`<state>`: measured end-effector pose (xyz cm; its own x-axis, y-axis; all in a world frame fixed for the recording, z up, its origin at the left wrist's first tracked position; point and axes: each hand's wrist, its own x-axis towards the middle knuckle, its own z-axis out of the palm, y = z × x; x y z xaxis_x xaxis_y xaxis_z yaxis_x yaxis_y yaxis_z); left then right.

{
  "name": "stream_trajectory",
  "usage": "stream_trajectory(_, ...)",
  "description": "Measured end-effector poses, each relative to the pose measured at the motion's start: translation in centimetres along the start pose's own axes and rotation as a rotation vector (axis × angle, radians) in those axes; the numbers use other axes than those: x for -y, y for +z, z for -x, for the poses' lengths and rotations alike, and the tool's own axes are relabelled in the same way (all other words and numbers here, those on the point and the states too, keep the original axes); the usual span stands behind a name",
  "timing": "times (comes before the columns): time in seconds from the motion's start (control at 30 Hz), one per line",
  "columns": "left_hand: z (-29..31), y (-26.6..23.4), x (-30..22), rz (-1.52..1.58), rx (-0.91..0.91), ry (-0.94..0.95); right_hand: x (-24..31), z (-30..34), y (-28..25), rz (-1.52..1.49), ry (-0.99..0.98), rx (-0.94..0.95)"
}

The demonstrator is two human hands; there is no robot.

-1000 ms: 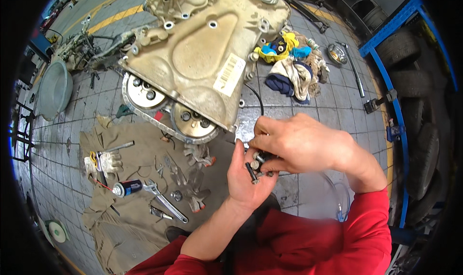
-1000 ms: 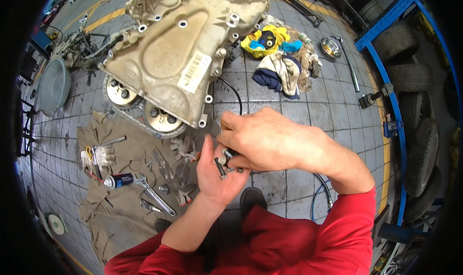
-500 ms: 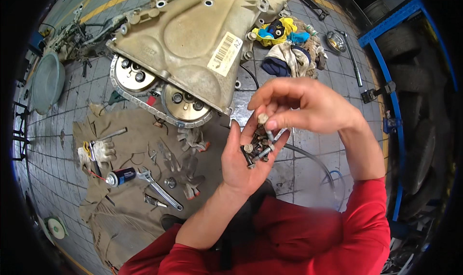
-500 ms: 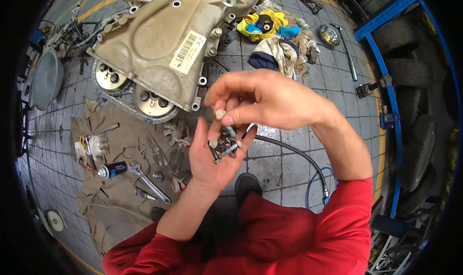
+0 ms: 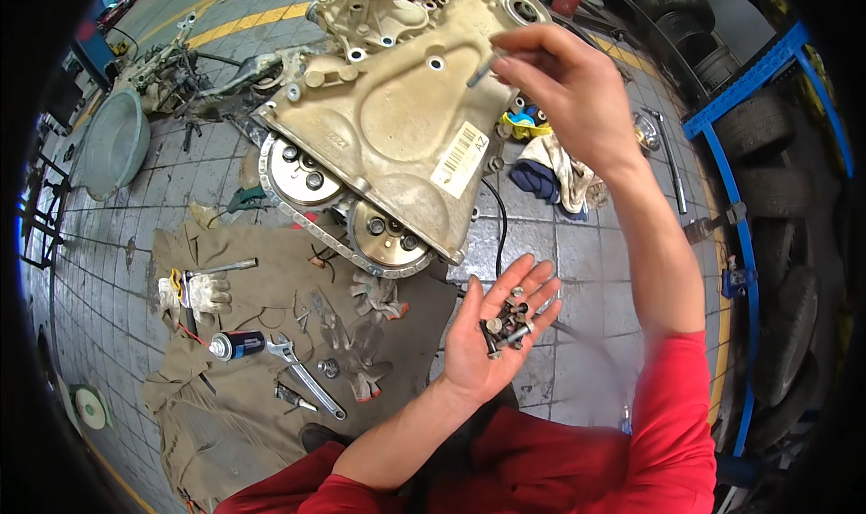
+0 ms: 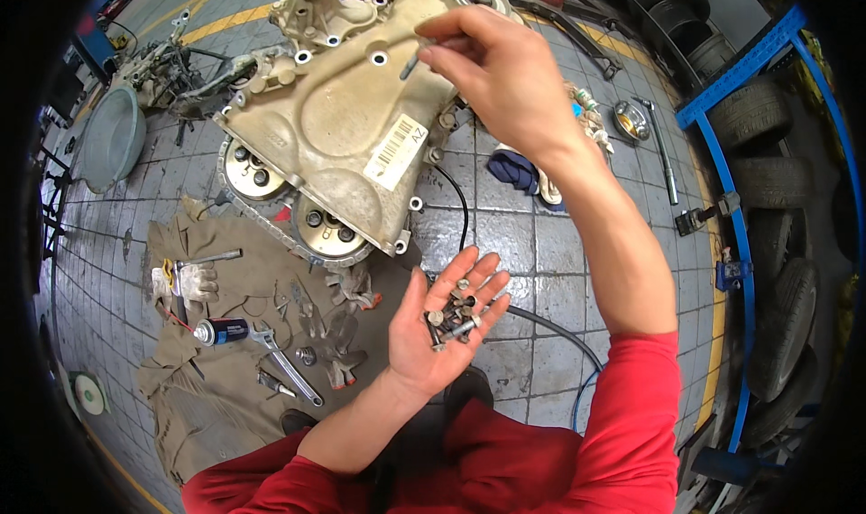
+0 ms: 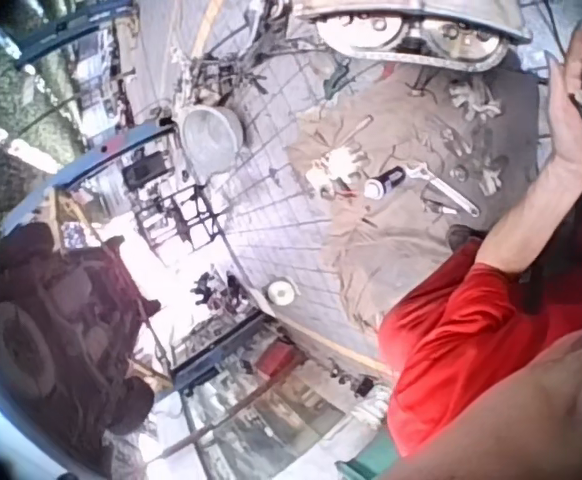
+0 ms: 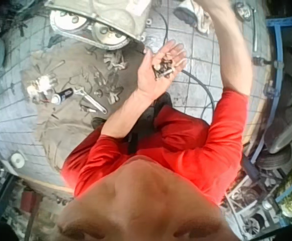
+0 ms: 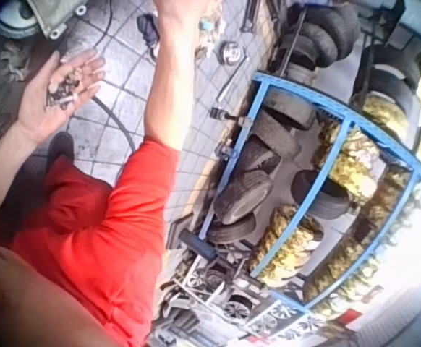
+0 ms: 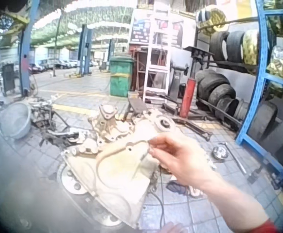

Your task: The person walks to a disassembled engine on the floor and begins inserting bolts into the engine block by hand. They continue to thread multiple bolts into various holes on the engine casing throughout the clip.

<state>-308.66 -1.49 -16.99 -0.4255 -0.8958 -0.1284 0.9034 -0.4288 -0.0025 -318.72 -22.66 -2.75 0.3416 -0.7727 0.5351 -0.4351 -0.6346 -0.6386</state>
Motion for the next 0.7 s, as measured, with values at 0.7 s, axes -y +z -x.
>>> stream_trajectory(0.7,1.0,-0.4,-0.7,-0.021,0.037,0.005,-1.7,-2.4,1.3,-0.786,0.340,0.110)
